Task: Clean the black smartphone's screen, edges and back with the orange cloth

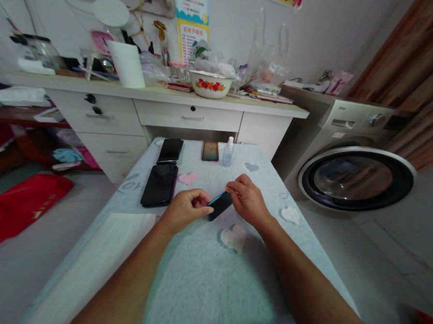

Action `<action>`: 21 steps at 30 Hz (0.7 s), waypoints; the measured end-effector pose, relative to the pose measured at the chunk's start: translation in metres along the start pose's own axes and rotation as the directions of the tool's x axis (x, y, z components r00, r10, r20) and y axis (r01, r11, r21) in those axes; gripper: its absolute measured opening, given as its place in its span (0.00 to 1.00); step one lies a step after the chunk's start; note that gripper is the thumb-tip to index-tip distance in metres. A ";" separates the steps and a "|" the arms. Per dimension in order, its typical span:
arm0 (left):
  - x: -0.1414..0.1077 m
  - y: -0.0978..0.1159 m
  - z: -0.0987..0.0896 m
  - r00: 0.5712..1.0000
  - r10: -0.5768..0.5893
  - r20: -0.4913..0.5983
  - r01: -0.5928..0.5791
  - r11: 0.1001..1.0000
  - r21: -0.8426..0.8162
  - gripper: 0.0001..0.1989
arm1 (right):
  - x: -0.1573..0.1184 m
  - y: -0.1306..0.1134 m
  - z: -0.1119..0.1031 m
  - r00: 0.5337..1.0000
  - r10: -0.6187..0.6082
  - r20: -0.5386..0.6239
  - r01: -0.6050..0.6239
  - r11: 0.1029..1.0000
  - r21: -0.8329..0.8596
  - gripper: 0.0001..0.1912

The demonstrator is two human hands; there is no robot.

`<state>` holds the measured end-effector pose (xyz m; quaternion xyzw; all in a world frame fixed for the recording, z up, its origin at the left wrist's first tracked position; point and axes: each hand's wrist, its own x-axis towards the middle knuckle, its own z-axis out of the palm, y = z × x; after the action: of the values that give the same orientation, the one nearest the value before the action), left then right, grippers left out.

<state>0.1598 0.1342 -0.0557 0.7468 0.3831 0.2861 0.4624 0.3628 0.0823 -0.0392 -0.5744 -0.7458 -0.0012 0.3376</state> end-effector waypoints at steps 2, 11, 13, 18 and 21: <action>0.000 -0.001 0.000 1.000 -0.001 0.002 0.001 1.000 -0.001 0.10 | -0.001 -0.005 0.001 1.000 -0.020 0.019 0.020 1.000 0.002 0.11; 0.000 0.000 0.000 1.000 0.008 -0.014 -0.008 0.998 0.059 0.11 | -0.003 -0.021 0.003 0.991 -0.092 0.102 0.086 0.995 0.053 0.12; 0.000 0.001 0.001 1.000 0.014 -0.024 -0.012 0.998 0.069 0.11 | -0.004 -0.024 0.003 0.987 -0.106 0.121 0.099 0.993 0.061 0.12; -0.001 0.002 0.002 0.998 0.034 -0.050 -0.029 0.995 0.091 0.10 | -0.004 -0.026 0.003 0.983 -0.125 0.132 0.117 0.991 0.067 0.11; -0.001 0.004 0.001 0.997 0.033 -0.069 -0.026 0.995 0.099 0.09 | -0.004 -0.024 0.002 0.988 -0.109 0.112 0.103 0.993 0.058 0.11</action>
<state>0.1609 0.1315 -0.0528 0.7634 0.4018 0.2998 0.4072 0.3416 0.0717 -0.0334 -0.5241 -0.7933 0.0334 0.3082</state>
